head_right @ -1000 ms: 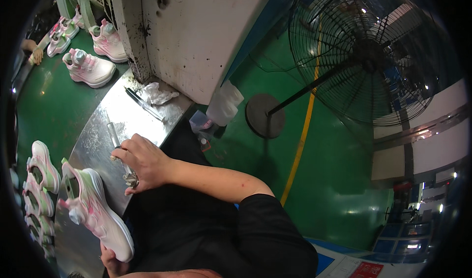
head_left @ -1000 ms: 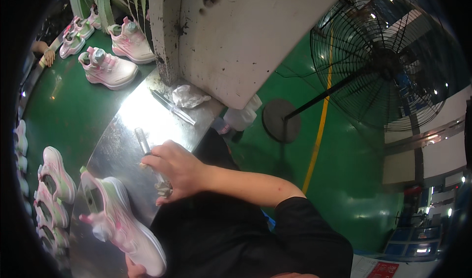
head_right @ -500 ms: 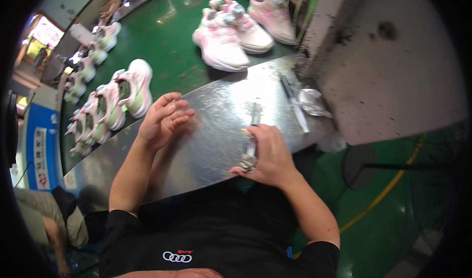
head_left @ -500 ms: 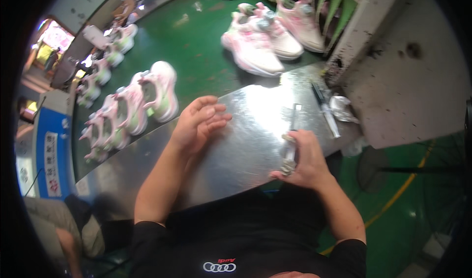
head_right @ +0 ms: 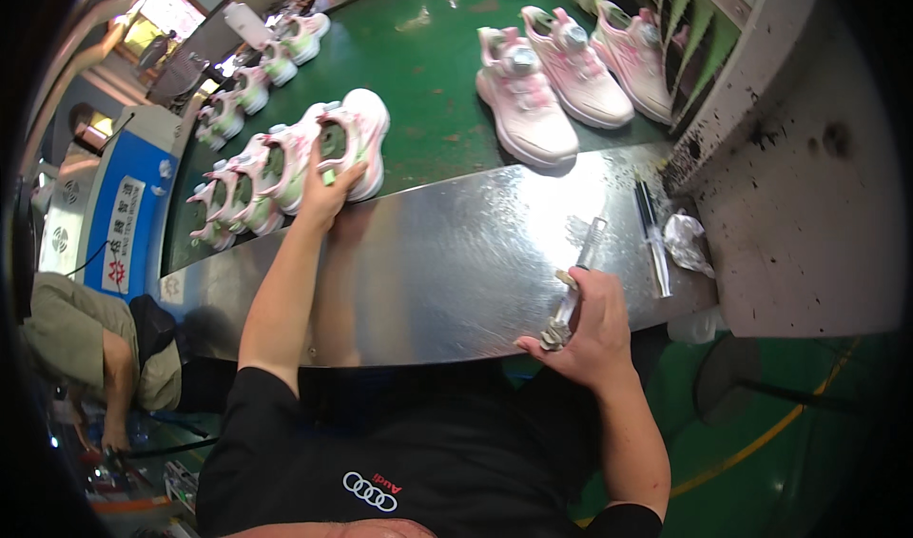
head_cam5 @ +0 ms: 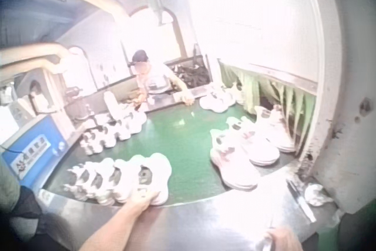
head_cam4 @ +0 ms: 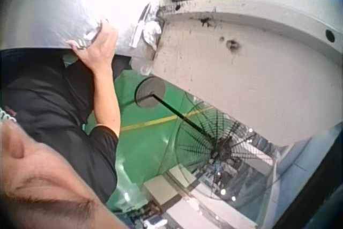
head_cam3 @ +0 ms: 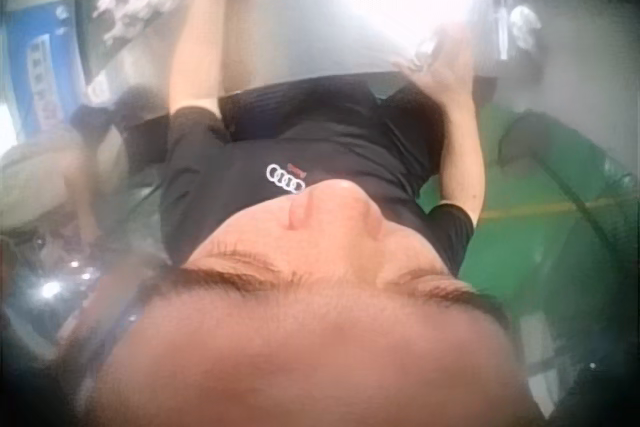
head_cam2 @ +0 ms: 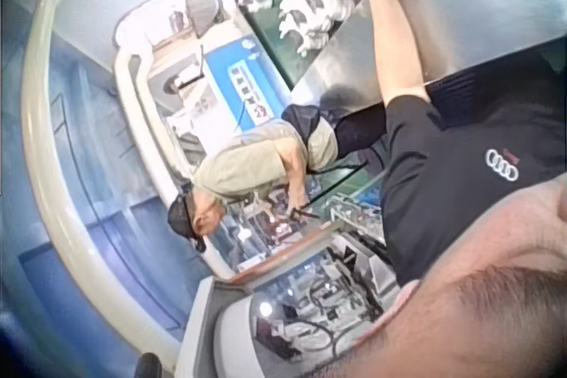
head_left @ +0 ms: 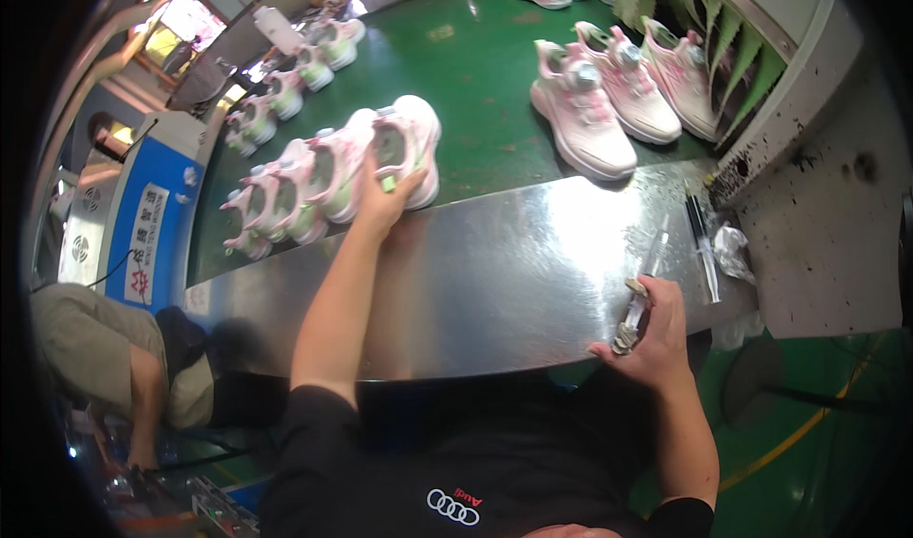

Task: The person takes shoes one at a time, applies liquid along the seams using a syringe, and places the shoes onto the conveyor belt.

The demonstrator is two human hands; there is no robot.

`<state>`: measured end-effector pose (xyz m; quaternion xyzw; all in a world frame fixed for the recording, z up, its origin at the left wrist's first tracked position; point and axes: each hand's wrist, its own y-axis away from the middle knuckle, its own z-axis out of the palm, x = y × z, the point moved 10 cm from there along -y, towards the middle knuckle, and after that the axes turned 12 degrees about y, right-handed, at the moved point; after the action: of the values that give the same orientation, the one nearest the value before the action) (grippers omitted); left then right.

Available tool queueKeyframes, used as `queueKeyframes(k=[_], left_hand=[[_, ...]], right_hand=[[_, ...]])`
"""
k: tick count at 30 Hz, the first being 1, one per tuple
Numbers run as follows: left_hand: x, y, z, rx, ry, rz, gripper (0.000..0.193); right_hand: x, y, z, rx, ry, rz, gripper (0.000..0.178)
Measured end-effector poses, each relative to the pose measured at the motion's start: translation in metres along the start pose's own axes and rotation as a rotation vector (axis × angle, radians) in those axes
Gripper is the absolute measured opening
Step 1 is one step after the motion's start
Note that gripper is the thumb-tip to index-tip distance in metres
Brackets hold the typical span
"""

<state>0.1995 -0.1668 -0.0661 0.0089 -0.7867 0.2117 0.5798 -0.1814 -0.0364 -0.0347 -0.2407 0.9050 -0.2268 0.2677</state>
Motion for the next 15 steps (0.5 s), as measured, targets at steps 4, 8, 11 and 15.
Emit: queueKeyframes(k=[4, 8, 11, 15], left_hand=[[-0.021, -0.004, -0.010, 0.042, 0.292, -0.237, 0.070], [0.018, 0.025, 0.014, -0.124, 0.778, -0.413, 0.052], [0.037, 0.035, 0.054, -0.291, 0.759, -0.348, 0.053], [0.058, 0.014, 0.101, -0.330, 0.703, -0.243, 0.058]], right_hand=[[-0.003, 0.001, -0.003, 0.039, 0.009, -0.021, 0.080], [0.004, 0.001, 0.000, 0.007, 0.010, 0.024, 0.079], [0.004, -0.001, -0.001, 0.009, -0.003, -0.001, 0.080], [0.002, -0.002, 0.002, 0.002, -0.017, -0.001, 0.081]])
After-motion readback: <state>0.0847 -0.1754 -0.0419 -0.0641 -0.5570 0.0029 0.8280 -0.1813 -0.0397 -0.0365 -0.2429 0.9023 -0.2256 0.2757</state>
